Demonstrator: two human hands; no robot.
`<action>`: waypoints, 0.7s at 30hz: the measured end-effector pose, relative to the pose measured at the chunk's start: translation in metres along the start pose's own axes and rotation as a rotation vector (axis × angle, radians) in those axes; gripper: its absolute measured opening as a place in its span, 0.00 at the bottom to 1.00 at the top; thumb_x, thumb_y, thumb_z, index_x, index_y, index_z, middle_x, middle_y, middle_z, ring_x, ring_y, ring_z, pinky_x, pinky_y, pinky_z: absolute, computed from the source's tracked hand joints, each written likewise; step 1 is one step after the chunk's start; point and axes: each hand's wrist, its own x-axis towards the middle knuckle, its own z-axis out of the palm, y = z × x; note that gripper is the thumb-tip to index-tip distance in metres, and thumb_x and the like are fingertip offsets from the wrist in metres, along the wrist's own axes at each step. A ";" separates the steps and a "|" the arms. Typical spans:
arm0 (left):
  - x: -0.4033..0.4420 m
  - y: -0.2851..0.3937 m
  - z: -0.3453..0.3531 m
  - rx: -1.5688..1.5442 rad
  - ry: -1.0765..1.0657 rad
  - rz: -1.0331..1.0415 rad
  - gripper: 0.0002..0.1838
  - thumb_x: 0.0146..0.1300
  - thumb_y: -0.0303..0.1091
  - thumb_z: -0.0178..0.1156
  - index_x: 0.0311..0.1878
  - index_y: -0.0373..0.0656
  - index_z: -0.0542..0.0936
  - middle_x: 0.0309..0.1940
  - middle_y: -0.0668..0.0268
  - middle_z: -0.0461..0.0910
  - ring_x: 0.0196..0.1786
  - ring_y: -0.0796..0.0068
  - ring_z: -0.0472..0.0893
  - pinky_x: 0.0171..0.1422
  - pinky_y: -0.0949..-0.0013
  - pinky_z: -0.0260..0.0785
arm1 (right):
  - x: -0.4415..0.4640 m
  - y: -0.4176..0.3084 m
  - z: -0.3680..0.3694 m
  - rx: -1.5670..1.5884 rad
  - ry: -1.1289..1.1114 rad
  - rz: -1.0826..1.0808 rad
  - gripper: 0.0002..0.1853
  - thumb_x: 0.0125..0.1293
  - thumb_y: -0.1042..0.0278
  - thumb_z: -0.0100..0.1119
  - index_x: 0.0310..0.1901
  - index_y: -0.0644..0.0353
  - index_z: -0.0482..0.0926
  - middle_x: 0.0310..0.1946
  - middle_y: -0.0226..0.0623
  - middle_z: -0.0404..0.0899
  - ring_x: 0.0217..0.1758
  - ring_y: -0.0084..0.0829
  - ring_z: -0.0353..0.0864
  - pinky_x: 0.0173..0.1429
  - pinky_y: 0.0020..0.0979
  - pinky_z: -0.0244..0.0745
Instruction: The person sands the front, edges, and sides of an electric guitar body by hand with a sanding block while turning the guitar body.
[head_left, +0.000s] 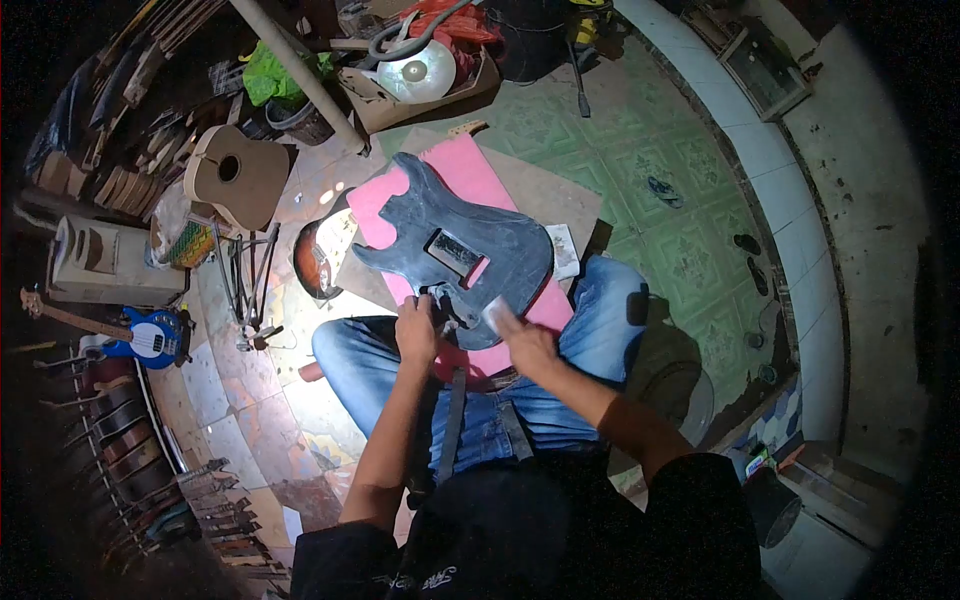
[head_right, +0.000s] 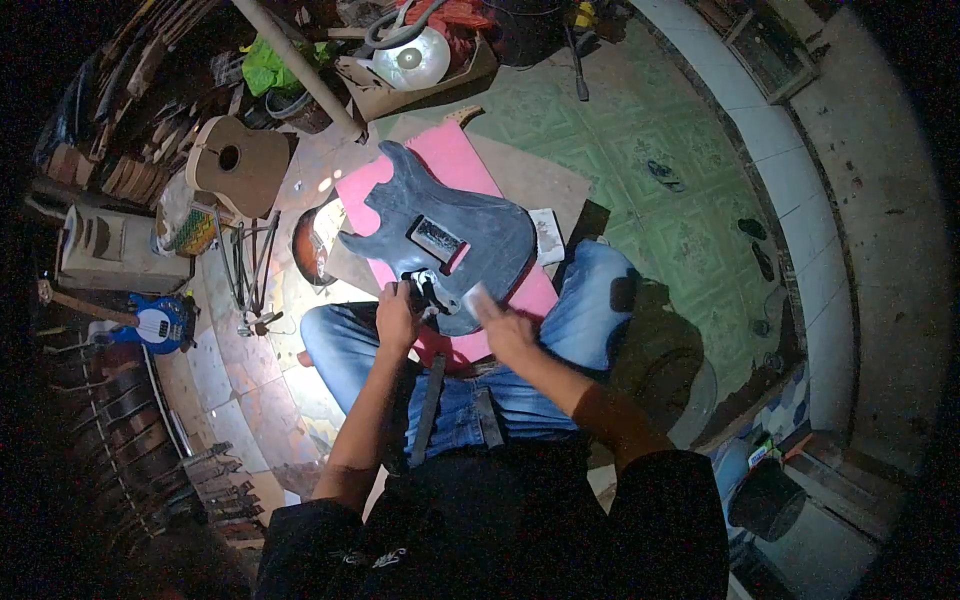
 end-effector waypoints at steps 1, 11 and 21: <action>0.003 -0.002 0.000 -0.022 -0.004 0.092 0.32 0.48 0.52 0.79 0.50 0.42 0.80 0.61 0.49 0.76 0.66 0.43 0.74 0.63 0.47 0.72 | 0.012 0.016 -0.005 -0.071 0.007 0.095 0.38 0.61 0.80 0.50 0.76 0.52 0.65 0.79 0.48 0.60 0.41 0.51 0.89 0.44 0.51 0.84; -0.019 0.022 -0.005 0.118 -0.115 0.388 0.44 0.39 0.58 0.80 0.61 0.47 0.81 0.64 0.50 0.74 0.78 0.37 0.60 0.83 0.38 0.46 | 0.019 0.033 0.015 -0.117 0.001 -0.072 0.40 0.64 0.78 0.48 0.78 0.35 0.65 0.80 0.36 0.61 0.32 0.45 0.88 0.34 0.49 0.84; -0.016 0.011 0.029 0.150 -0.057 0.464 0.28 0.48 0.49 0.76 0.50 0.47 0.81 0.51 0.50 0.73 0.65 0.45 0.71 0.81 0.39 0.52 | 0.044 0.001 -0.001 -0.138 -0.004 -0.116 0.37 0.63 0.77 0.50 0.77 0.49 0.66 0.79 0.47 0.62 0.33 0.48 0.89 0.36 0.48 0.86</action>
